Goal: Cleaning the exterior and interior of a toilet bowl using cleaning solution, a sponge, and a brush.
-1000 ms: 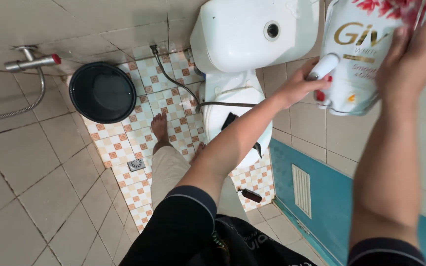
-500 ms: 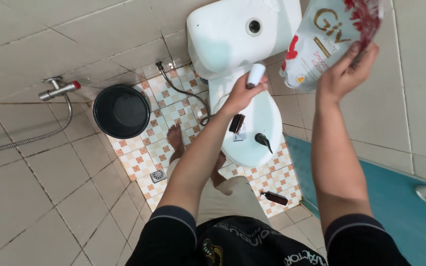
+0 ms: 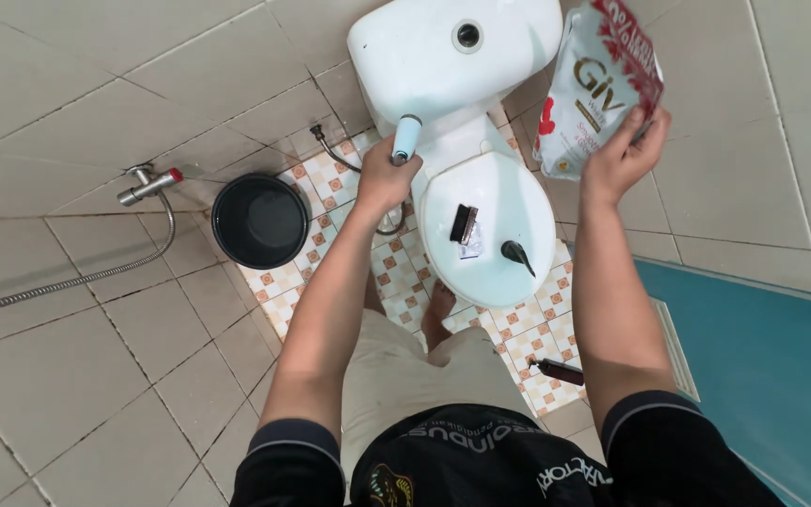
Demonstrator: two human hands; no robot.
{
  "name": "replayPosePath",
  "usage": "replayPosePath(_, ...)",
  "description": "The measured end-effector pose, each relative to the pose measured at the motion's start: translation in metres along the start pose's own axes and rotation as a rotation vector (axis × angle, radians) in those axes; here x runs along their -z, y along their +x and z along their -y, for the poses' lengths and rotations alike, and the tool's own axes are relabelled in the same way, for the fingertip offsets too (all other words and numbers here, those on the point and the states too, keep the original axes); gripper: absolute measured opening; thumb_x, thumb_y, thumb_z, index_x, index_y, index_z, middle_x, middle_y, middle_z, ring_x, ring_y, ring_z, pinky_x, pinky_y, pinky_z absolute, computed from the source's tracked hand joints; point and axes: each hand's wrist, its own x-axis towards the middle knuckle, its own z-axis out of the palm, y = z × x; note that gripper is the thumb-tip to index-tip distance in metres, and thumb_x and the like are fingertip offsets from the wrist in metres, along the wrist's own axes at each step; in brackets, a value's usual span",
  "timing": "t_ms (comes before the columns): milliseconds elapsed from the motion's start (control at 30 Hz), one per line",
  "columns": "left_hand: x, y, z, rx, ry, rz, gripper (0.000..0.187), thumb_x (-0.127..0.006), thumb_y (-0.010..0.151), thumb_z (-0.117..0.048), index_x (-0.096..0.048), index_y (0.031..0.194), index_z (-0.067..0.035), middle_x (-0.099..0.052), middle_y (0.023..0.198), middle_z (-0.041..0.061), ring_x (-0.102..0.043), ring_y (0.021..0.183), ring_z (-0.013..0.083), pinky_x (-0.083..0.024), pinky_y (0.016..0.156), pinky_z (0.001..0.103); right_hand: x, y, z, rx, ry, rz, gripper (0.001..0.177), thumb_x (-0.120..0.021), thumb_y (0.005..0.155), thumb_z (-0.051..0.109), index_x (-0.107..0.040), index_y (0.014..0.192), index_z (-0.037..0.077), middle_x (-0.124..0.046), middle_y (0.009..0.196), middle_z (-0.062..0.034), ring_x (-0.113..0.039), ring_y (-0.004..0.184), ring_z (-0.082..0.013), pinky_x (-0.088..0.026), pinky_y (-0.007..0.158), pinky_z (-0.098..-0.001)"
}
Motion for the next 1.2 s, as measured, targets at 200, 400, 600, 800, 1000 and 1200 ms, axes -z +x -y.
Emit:
replayPosePath(200,-0.001,0.004,0.009,0.042,0.004,-0.017,0.015,-0.067,0.083,-0.016,-0.064,0.090,-0.003,-0.060,0.069,0.005,-0.057,0.065,0.0153,-0.048,0.064,0.032,0.011,-0.020,-0.027,-0.093,0.009,-0.007,0.022,-0.054,0.115,0.020,-0.061,0.118,0.000,-0.062,0.105,-0.0065,-0.057,0.098,-0.0147,-0.049,0.092,-0.0300)
replayPosePath(400,-0.001,0.007,0.009,-0.010,-0.031,-0.041,0.015,-0.069,0.084,-0.016,-0.062,0.088,-0.002,-0.059,0.070,0.004,-0.055,0.065,0.0144,-0.046,0.062,0.031,0.021,-0.033,-0.042,-0.110,-0.025,-0.002,0.023,-0.055,0.114,0.022,-0.061,0.119,0.000,-0.062,0.105,-0.0066,-0.057,0.097,-0.0148,-0.049,0.090,-0.0302)
replayPosePath(600,-0.006,0.004,0.008,-0.020,0.018,-0.023,0.016,-0.068,0.082,-0.014,-0.065,0.093,-0.002,-0.060,0.071,0.005,-0.056,0.065,0.0139,-0.047,0.063,0.030,0.011,-0.059,-0.096,-0.203,-0.022,0.015,0.020,-0.058,0.112,0.020,-0.061,0.116,0.000,-0.063,0.104,-0.0059,-0.058,0.096,-0.0141,-0.050,0.089,-0.0298)
replayPosePath(800,-0.012,0.004,0.016,0.031,0.026,-0.005,0.018,-0.069,0.081,-0.016,-0.065,0.093,-0.003,-0.060,0.071,0.005,-0.055,0.064,0.0143,-0.047,0.063,0.031,-0.002,-0.100,-0.150,-0.424,0.199,0.016,0.013,-0.056,0.110,0.014,-0.062,0.113,0.002,-0.065,0.104,-0.0036,-0.059,0.096,-0.0117,-0.051,0.088,-0.0277)
replayPosePath(1000,-0.009,-0.002,-0.010,-0.080,0.027,0.081,0.019,-0.071,0.079,-0.015,-0.062,0.091,-0.004,-0.060,0.072,0.004,-0.055,0.066,0.0142,-0.046,0.064,0.030,0.019,-0.165,-0.186,-0.558,0.359,-0.064,0.013,-0.053,0.111,0.006,-0.057,0.123,0.004,-0.060,0.114,-0.0035,-0.056,0.104,-0.0123,-0.048,0.095,-0.0267)
replayPosePath(1200,-0.007,-0.013,0.013,-0.109,-0.039,0.086,0.018,-0.071,0.081,-0.015,-0.062,0.093,-0.005,-0.062,0.079,0.003,-0.056,0.071,0.0135,-0.047,0.068,0.030,0.050,-0.212,-0.201,-0.707,0.174,0.081,0.027,-0.048,0.100,-0.008,-0.053,0.122,0.008,-0.059,0.115,-0.0008,-0.056,0.103,-0.0113,-0.046,0.090,-0.0258)
